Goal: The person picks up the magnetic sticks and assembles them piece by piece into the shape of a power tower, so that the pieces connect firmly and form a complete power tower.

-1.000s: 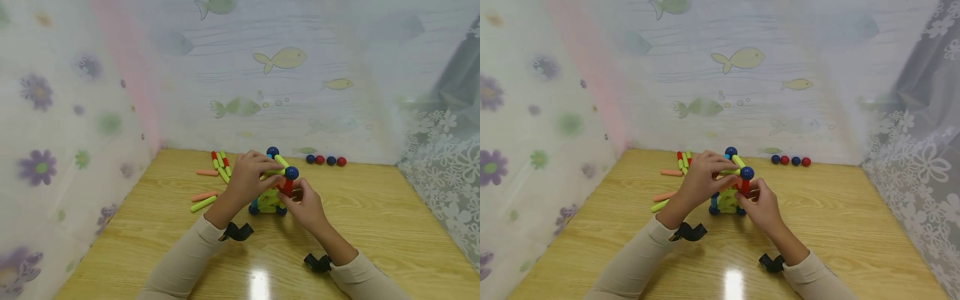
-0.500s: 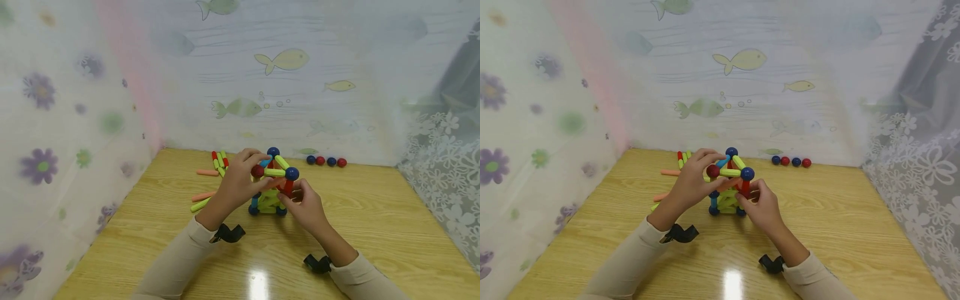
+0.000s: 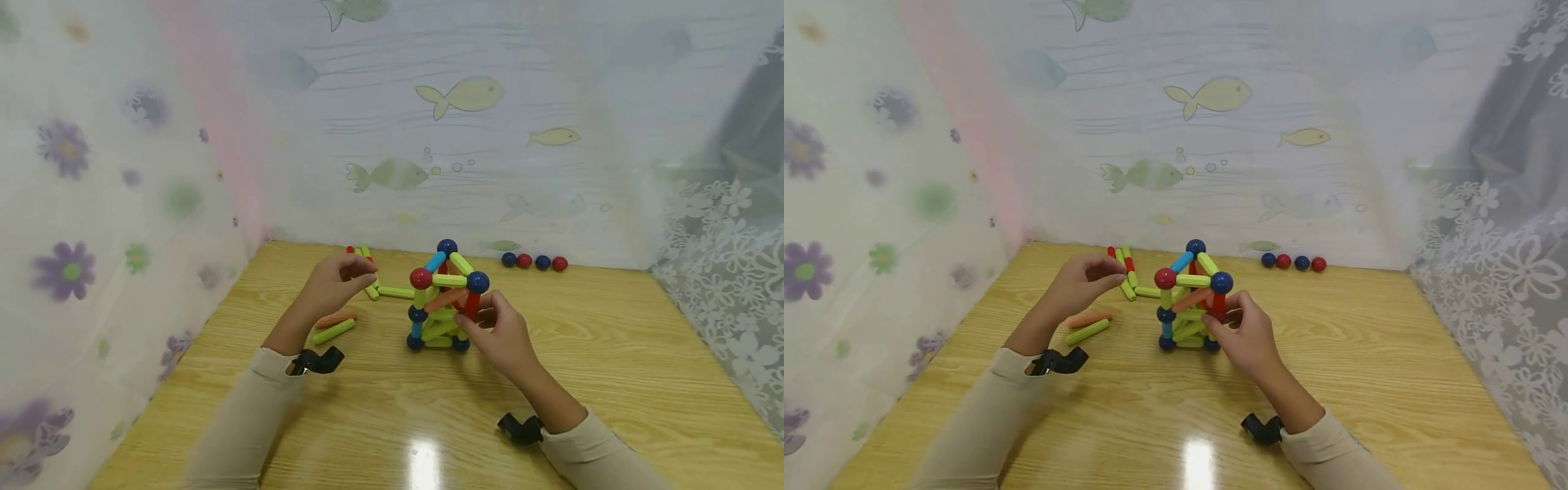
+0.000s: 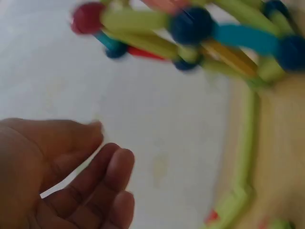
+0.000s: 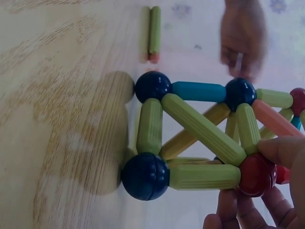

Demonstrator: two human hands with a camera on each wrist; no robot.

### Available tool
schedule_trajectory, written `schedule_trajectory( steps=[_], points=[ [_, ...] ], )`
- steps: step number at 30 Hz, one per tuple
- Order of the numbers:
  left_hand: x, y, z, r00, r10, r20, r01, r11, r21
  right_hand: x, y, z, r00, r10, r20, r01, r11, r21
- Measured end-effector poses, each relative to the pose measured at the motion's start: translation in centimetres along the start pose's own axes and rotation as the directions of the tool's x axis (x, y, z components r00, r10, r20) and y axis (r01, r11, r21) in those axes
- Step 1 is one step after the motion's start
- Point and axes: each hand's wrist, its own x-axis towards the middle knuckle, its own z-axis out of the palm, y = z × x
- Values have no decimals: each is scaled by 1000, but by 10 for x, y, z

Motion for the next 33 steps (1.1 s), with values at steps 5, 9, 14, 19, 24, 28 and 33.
schedule_trajectory(
  steps=[5, 9, 14, 19, 24, 28, 33],
  points=[
    [-2, -43, -5, 985, -168, 30, 160, 971, 179, 0, 0, -1, 1000, 9, 2, -9, 1000, -4],
    [4, -65, -6, 963, -266, 33, 252, 939, 234, 1, 0, 0, 1000, 17, 9, -17, 1000, 0],
    [32, -81, -8, 948, -318, 6, 307, 919, 247, 1, -1, -1, 999, 30, 16, -30, 1000, 1],
    [59, -97, -7, 931, -354, -87, 364, 918, 159, 0, -1, -3, 999, 31, 10, -31, 1000, 4],
    [69, -111, -3, 891, -411, -192, 448, 865, 226, -1, -1, -2, 1000, 23, 18, -23, 1000, 17],
    [74, -115, 1, 871, -422, -251, 487, 809, 329, -2, -2, -1, 1000, 22, 21, -22, 1000, 19],
    [80, -108, 1, 858, -450, -247, 513, 785, 349, -1, -3, -3, 1000, 12, 15, -12, 1000, 19]
  ],
)
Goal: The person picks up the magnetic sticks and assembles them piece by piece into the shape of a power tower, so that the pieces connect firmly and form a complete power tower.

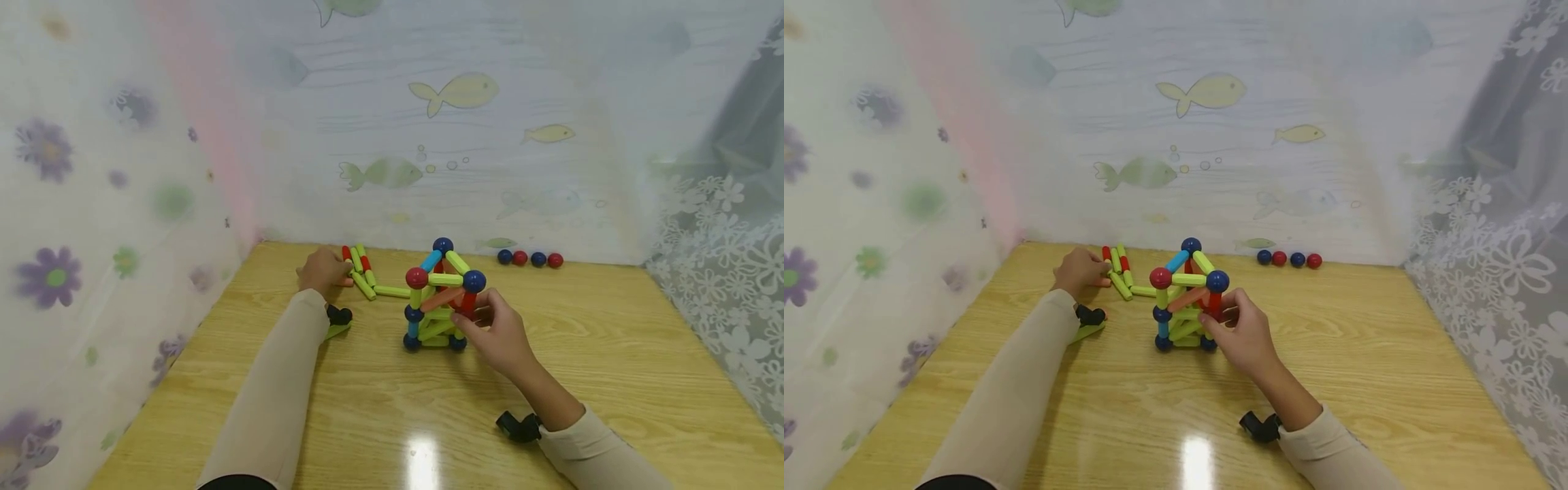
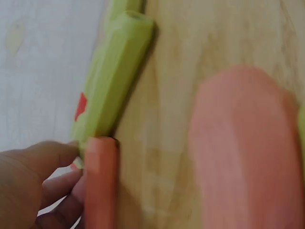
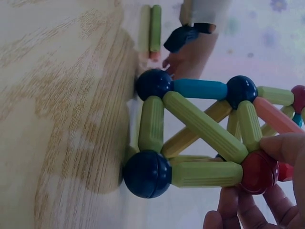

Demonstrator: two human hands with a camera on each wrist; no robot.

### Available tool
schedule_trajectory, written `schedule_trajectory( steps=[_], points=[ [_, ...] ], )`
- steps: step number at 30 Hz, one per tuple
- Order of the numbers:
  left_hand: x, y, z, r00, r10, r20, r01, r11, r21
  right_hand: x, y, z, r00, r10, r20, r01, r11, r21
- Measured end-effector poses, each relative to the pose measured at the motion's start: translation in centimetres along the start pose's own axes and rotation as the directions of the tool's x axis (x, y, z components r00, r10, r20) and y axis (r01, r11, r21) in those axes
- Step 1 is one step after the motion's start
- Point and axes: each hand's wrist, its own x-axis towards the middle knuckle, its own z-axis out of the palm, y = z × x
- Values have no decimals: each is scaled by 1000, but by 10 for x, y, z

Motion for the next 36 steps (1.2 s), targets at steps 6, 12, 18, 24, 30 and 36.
schedule_trajectory(
  steps=[6, 12, 18, 24, 30, 36],
  points=[
    [-5, 2, -12, 998, -7, 69, 4, 999, 44, 0, -1, 0, 1000, 5, 3, -5, 1000, -9],
    [-11, 2, -21, 997, -18, 73, 7, 989, 147, 0, 2, 1, 1000, 14, 16, -13, 1000, -10],
    [-15, -1, -25, 998, -12, 60, 2, 985, 172, 0, 2, 1, 1000, 14, 13, -14, 1000, -9],
    [-18, -6, -29, 998, 7, 67, -11, 999, 51, -1, 1, 3, 1000, 13, 18, -13, 1000, -2],
    [-26, -6, -35, 987, 4, 158, 46, 949, -312, 0, 0, 4, 999, 19, 26, -19, 1000, 14],
    [-51, -3, -36, 948, 158, 275, -6, 875, -483, 0, 0, 4, 999, 28, 31, -28, 1000, 9]
  ],
)
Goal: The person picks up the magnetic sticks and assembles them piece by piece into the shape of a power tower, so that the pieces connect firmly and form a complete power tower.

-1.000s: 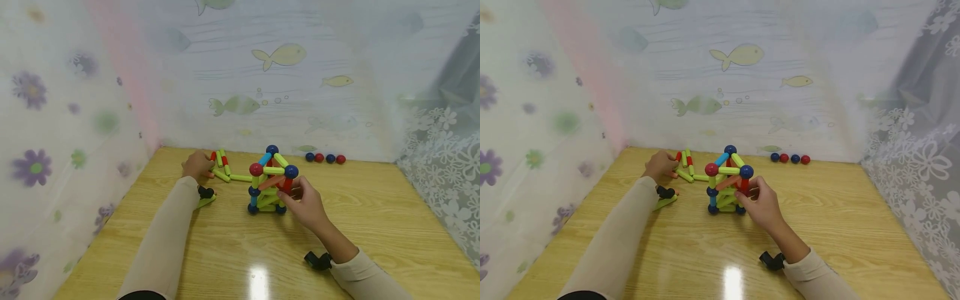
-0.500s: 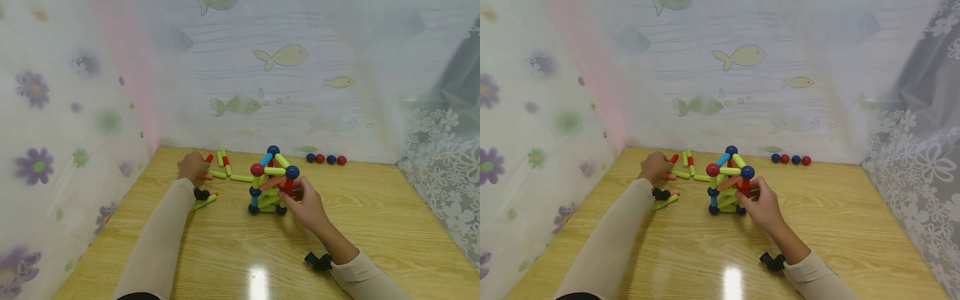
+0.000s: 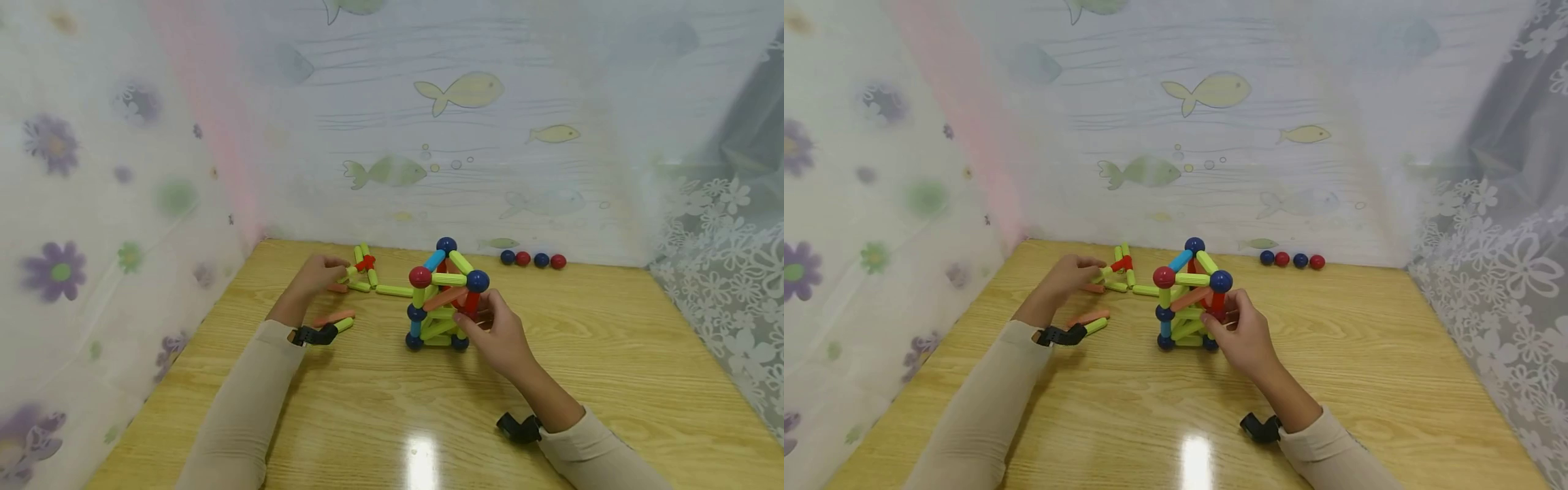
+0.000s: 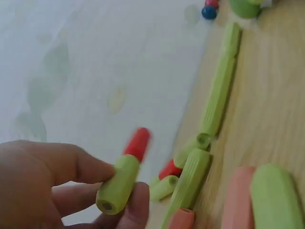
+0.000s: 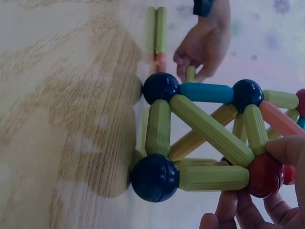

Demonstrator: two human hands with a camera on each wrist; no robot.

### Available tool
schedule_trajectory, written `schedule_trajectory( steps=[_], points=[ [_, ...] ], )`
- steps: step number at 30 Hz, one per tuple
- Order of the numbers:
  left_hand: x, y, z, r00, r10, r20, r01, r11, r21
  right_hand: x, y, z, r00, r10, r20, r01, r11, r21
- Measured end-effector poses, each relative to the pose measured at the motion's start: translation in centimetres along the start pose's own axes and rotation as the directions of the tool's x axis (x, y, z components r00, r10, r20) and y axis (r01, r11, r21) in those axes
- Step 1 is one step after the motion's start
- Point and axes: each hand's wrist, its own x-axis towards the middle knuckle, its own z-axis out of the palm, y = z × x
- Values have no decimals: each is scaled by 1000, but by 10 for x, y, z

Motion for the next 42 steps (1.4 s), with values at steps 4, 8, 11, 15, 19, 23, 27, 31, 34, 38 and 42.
schedule_trajectory(
  steps=[4, 8, 11, 15, 19, 23, 27, 31, 34, 38, 42],
  points=[
    [-21, 4, 12, 992, 94, 89, -107, 983, 152, -1, -1, 0, 1000, -3, 2, 3, 1000, 3],
    [-36, 8, 26, 984, 130, 122, -158, 953, 259, -1, -1, 1, 1000, -15, 0, 15, 1000, 0],
    [-41, 8, 34, 981, 142, 132, -176, 939, 295, -1, 0, 2, 1000, -15, 0, 15, 1000, -2],
    [-38, 8, 39, 980, 153, 124, -191, 888, 417, 1, 0, 3, 1000, -2, -5, 2, 1000, -5],
    [-33, 9, 40, 982, 152, 112, -188, 841, 507, 4, 1, 6, 1000, -1, -11, 1, 1000, -3],
    [-31, 14, 36, 976, 170, 136, -214, 854, 475, 7, 0, 7, 1000, -3, -21, 3, 1000, 4],
    [-31, 20, 26, 969, 182, 167, -233, 900, 369, 10, -1, 8, 1000, 2, -26, -2, 1000, 4],
    [-31, 21, 22, 968, 191, 160, -231, 930, 286, 10, -1, 9, 1000, 1, -25, -1, 1000, 1],
    [-27, 19, 24, 971, 175, 160, -214, 938, 272, 10, 0, 9, 1000, -3, -27, 3, 1000, 1],
    [-23, 16, 33, 974, 157, 163, -204, 923, 327, 10, 0, 9, 1000, -2, -27, 3, 1000, 6],
    [-21, 13, 40, 978, 176, 115, -209, 878, 432, 10, 0, 10, 1000, 5, -25, -5, 1000, 7]
  ],
)
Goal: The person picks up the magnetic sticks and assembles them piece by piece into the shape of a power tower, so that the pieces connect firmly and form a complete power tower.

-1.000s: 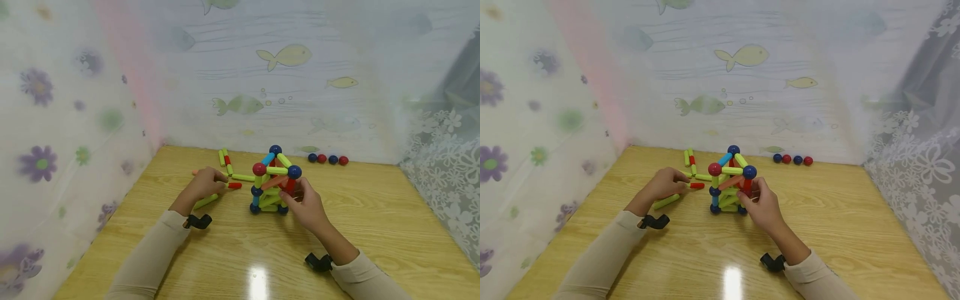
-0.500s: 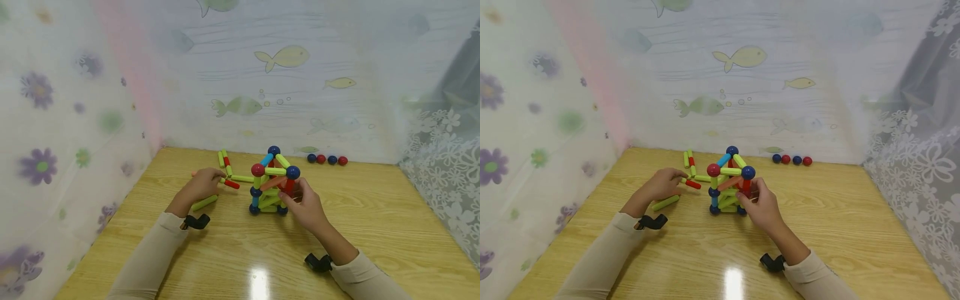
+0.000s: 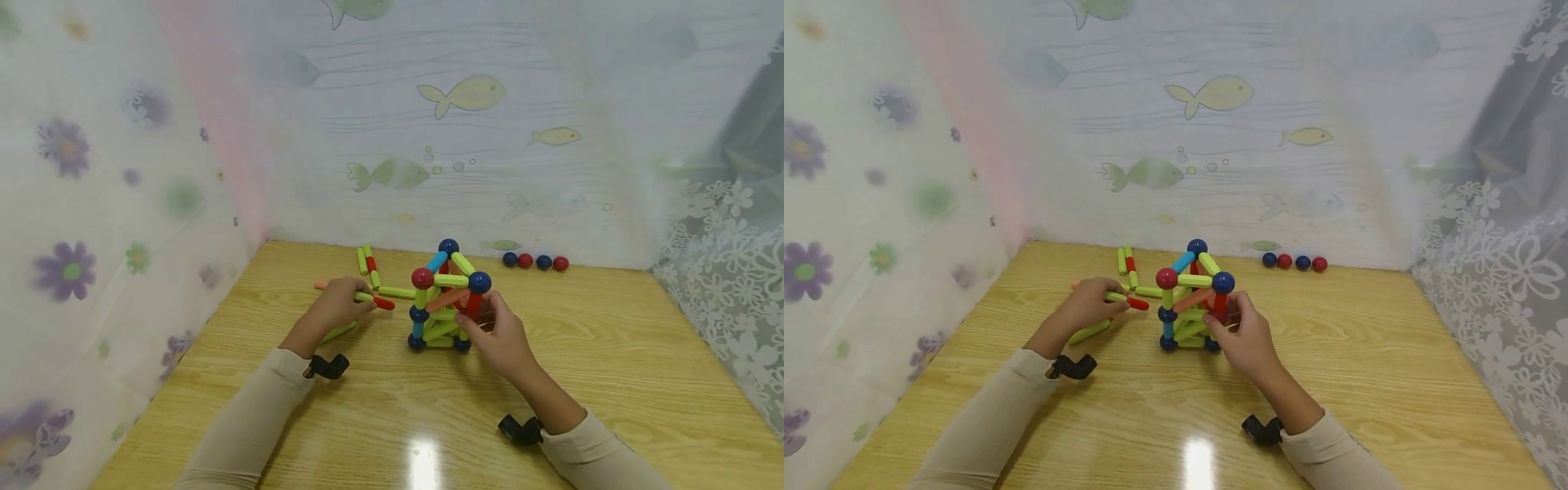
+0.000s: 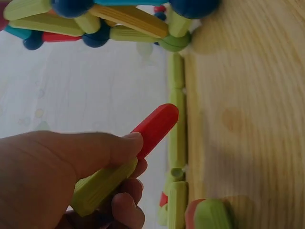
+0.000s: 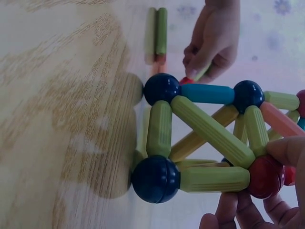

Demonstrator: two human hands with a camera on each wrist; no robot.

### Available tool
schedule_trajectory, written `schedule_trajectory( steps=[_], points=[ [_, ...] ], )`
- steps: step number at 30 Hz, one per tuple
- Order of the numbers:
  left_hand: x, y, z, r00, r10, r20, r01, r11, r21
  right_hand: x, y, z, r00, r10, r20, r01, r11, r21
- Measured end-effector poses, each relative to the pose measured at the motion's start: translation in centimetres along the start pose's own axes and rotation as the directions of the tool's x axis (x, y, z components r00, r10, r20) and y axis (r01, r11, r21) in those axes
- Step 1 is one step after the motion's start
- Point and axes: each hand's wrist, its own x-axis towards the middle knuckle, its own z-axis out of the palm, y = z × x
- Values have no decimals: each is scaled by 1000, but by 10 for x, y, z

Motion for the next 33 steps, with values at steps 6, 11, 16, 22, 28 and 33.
schedule_trajectory(
  steps=[6, 11, 16, 22, 28, 33],
  points=[
    [1, 0, 9, 999, -4, -52, 10, 993, 119, 0, 0, 0, 1000, -2, -2, 2, 1000, -3],
    [2, 2, 13, 999, -23, -35, 29, 986, 164, 0, 0, 0, 1000, -5, -2, 5, 1000, -7],
    [3, -1, 17, 998, 30, -53, -14, 960, 281, 2, 2, 0, 1000, -19, -4, 19, 1000, -20],
    [6, -2, 21, 994, 48, -94, -16, 948, 319, 2, 3, 0, 1000, -26, -6, 26, 1000, -16],
    [-1, 13, 12, 959, 137, -248, -102, 983, 149, 1, 2, -2, 1000, -28, -4, 28, 999, -19],
    [-17, 61, -6, 881, 167, -442, -306, 914, -266, 0, 1, -2, 1000, -25, 0, 25, 999, -27]
  ],
)
